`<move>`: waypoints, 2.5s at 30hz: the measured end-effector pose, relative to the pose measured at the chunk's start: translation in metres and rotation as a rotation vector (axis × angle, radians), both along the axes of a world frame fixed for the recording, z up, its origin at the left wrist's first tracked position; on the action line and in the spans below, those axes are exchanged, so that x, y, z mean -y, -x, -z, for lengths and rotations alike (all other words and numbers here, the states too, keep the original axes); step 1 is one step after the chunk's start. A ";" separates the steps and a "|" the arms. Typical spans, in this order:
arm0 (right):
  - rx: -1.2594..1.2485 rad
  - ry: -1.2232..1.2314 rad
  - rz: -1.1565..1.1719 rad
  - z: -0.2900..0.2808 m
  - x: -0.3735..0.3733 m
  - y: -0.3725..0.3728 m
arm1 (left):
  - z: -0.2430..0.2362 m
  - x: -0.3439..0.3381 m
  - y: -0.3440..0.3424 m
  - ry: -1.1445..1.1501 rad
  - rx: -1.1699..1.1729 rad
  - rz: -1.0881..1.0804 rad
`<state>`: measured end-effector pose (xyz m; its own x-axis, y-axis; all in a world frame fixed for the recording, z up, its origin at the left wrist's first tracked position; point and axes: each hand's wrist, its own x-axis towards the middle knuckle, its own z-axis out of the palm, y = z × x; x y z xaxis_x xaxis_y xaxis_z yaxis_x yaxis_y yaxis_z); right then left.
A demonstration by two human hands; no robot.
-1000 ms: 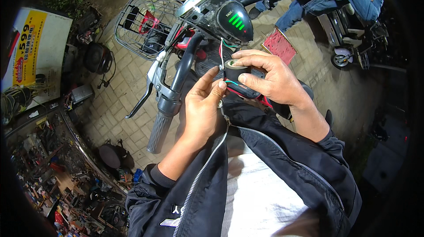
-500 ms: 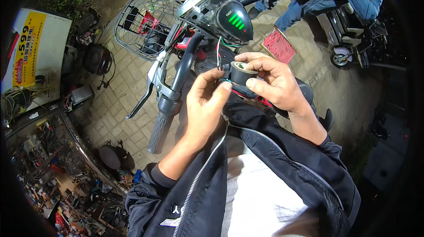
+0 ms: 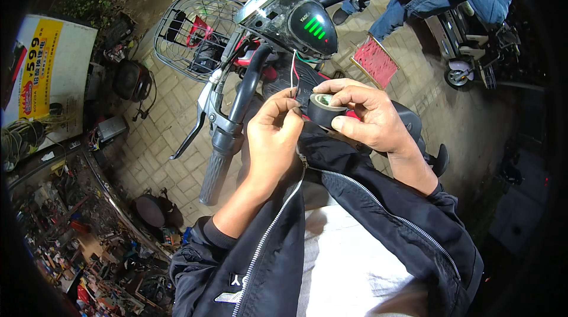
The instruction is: The person wraps electrical tape around exposed wires on the scooter's handlebar area, then uses a screwdriver to tighten screws on the handlebar assembly. The work is performed in a cluttered workshop with tools and parts visible in the background.
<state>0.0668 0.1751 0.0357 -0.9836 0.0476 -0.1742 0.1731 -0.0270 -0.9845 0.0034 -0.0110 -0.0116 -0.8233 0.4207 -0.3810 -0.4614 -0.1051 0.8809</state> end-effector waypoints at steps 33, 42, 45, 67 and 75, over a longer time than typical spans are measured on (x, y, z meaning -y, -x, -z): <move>0.066 0.789 -0.114 0.062 -0.015 0.029 | 0.010 -0.009 0.002 -0.328 0.210 -0.174; 0.003 0.887 0.068 0.067 -0.016 0.019 | 0.019 -0.013 0.008 -0.219 0.097 -0.054; 0.073 0.543 0.154 0.054 -0.015 0.011 | 0.020 -0.017 0.005 -0.193 0.088 -0.123; 0.049 0.038 -0.027 0.025 0.003 0.025 | 0.012 -0.004 -0.001 -0.310 0.361 -0.158; 0.082 0.100 0.013 0.024 0.008 0.022 | 0.013 -0.002 -0.004 -0.360 0.382 -0.197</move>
<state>0.0445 0.1675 0.0116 -0.9651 0.0387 -0.2590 0.2523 -0.1274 -0.9592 0.0074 -0.0093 -0.0243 -0.7310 0.4318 -0.5285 -0.6821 -0.4849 0.5473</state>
